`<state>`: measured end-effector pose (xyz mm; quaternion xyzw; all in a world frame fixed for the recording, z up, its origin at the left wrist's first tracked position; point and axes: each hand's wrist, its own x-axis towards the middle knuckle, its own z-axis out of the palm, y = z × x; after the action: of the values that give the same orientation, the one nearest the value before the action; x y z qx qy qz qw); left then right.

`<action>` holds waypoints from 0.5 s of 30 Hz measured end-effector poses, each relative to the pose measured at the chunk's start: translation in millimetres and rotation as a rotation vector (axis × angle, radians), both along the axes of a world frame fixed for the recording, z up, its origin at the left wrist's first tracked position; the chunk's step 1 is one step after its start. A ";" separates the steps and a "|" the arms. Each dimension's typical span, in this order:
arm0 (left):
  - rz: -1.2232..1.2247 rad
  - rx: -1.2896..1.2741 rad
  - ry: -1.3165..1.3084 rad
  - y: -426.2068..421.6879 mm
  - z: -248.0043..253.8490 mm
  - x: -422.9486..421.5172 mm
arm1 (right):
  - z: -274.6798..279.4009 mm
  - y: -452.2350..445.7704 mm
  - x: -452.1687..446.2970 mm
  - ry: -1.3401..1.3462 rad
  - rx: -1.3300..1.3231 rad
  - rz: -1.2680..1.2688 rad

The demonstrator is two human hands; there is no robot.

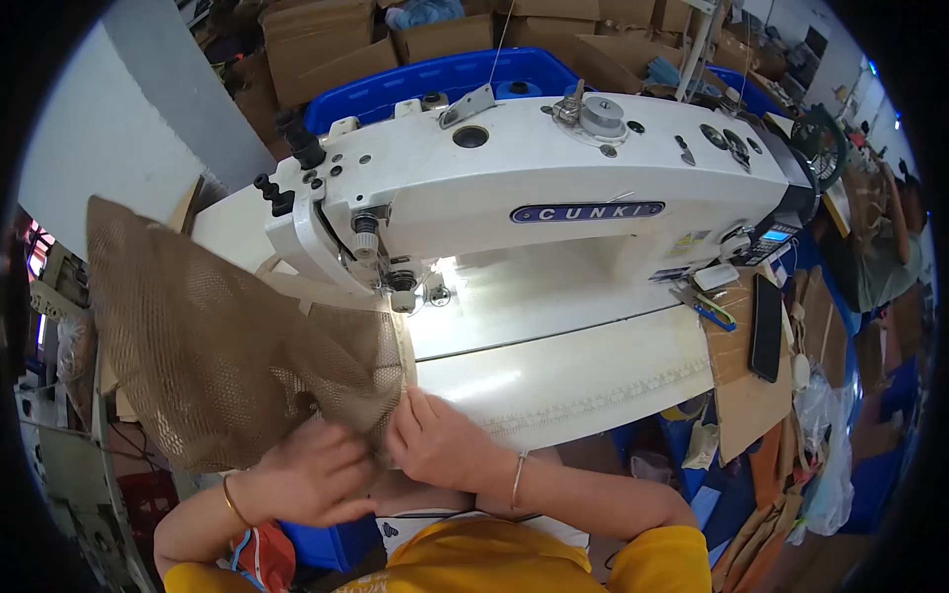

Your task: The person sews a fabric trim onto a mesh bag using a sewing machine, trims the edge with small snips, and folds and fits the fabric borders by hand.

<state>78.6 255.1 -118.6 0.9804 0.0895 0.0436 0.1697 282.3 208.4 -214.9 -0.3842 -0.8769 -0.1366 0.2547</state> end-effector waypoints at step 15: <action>0.312 0.414 -0.002 10.7 -41.0 19.9 | 7.1 -19.4 -2.8 -0.060 -0.072 -0.008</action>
<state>98.5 265.9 -159.6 0.9686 0.2286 0.0875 -0.0431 279.5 189.1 -207.9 -0.3923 -0.8869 -0.1174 0.2140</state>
